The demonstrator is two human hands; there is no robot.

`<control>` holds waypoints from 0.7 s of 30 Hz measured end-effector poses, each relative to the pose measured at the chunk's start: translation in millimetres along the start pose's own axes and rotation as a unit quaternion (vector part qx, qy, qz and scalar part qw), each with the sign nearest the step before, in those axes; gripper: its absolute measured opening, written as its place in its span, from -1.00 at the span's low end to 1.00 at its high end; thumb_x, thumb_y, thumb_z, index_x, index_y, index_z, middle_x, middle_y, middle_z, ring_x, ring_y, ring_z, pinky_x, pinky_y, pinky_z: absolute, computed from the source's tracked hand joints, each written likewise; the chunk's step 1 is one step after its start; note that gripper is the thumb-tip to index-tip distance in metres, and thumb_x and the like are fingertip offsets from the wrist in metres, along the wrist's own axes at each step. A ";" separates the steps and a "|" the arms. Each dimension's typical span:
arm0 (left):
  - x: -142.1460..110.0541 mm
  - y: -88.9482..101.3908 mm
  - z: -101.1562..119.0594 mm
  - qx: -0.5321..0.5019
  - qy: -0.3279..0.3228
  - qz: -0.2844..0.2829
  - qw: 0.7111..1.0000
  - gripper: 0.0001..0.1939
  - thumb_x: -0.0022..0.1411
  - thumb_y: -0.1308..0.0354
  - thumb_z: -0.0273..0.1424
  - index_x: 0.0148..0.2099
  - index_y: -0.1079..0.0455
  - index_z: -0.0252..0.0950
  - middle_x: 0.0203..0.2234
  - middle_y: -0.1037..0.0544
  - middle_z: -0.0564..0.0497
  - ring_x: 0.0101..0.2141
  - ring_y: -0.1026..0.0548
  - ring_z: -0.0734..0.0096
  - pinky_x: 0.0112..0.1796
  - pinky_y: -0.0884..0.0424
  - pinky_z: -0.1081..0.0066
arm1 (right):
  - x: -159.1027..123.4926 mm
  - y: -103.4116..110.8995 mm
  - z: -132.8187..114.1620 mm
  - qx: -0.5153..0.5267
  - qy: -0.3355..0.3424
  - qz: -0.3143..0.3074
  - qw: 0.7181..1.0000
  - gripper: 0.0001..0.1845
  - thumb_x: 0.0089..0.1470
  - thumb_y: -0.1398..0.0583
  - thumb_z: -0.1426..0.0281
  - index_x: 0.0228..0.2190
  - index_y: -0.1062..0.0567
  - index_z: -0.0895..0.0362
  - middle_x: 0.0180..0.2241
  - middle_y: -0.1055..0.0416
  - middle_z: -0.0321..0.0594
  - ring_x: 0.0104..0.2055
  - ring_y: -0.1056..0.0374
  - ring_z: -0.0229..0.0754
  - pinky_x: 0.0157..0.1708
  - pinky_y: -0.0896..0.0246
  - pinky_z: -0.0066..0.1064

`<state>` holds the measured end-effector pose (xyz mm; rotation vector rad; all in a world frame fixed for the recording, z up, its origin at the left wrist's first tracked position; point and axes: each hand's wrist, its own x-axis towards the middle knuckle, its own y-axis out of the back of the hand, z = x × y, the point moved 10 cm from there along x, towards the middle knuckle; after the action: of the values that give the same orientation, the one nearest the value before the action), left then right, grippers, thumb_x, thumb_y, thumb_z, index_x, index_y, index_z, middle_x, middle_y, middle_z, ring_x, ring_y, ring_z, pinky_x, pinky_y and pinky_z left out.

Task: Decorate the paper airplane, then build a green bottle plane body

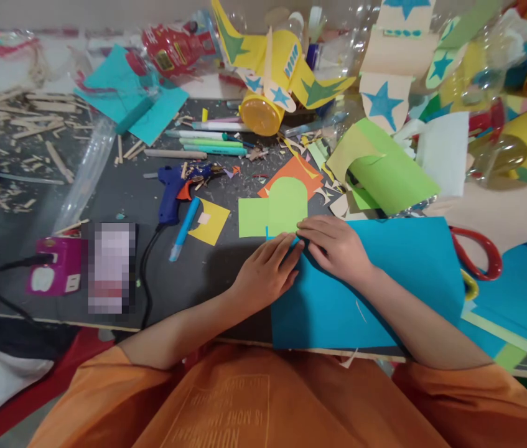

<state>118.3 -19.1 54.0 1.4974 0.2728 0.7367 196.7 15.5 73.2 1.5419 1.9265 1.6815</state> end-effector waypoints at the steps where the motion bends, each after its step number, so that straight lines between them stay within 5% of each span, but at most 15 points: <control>1: 0.1 0.2 0.6 0.001 -0.001 0.002 1.000 -0.61 0.42 0.07 -0.36 0.16 -0.34 -0.47 0.01 -0.55 -0.27 0.07 -0.52 0.15 0.05 -0.47 0.27 | 0.5 -0.1 0.5 0.000 -0.002 0.000 1.000 -0.67 0.23 -0.04 0.51 -0.31 -0.62 0.26 -0.27 -0.65 -0.01 -0.20 -0.57 -0.02 -0.20 -0.54 -0.19; 7: -1.6 -7.5 0.5 -0.014 0.003 -0.022 1.000 -0.59 0.43 0.09 -0.36 0.21 -0.28 -0.47 0.06 -0.50 -0.30 0.14 -0.45 0.11 0.10 -0.42 0.22 | -9.2 -2.1 7.9 -0.023 -0.028 -0.080 0.996 -0.66 0.29 -0.03 0.42 -0.15 -0.60 0.21 -0.05 -0.59 0.01 0.02 -0.51 0.02 0.00 -0.47 -0.13; 12: -3.0 -11.3 -4.0 -0.043 0.005 -0.050 0.998 -0.59 0.44 0.10 -0.36 0.24 -0.25 -0.42 0.10 -0.46 -0.29 0.16 -0.42 0.12 0.13 -0.40 0.19 | -50.5 -7.3 13.8 -0.084 -0.050 -0.198 0.975 -0.40 0.31 -0.03 0.12 0.23 -0.32 0.20 0.30 -0.24 0.06 0.36 -0.12 0.15 0.23 -0.20 0.11; 17: -5.0 -8.8 -8.5 -0.052 0.000 -0.065 0.997 -0.60 0.39 0.09 -0.44 0.22 -0.26 -0.41 0.10 -0.46 -0.29 0.15 -0.43 0.08 0.11 -0.42 0.15 | -70.4 -17.3 7.4 -0.100 -0.074 -0.220 0.967 -0.30 0.34 0.08 0.08 0.37 -0.02 0.11 0.36 -0.11 -0.05 0.42 0.01 0.05 0.33 -0.01 0.06; 21: -5.3 -6.4 -10.6 -0.038 0.006 -0.054 0.998 -0.56 0.38 0.08 -0.43 0.24 -0.24 -0.46 0.04 -0.49 -0.30 0.10 -0.46 0.07 0.07 -0.44 0.16 | -66.8 -22.1 1.9 -0.104 -0.081 -0.218 0.967 -0.30 0.35 0.12 0.07 0.38 0.00 0.11 0.36 -0.11 -0.07 0.41 -0.01 0.03 0.33 -0.01 0.04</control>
<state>109.7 -13.2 45.5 1.3953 0.3295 0.6635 215.9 -29.9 22.8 1.0473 1.7741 1.4617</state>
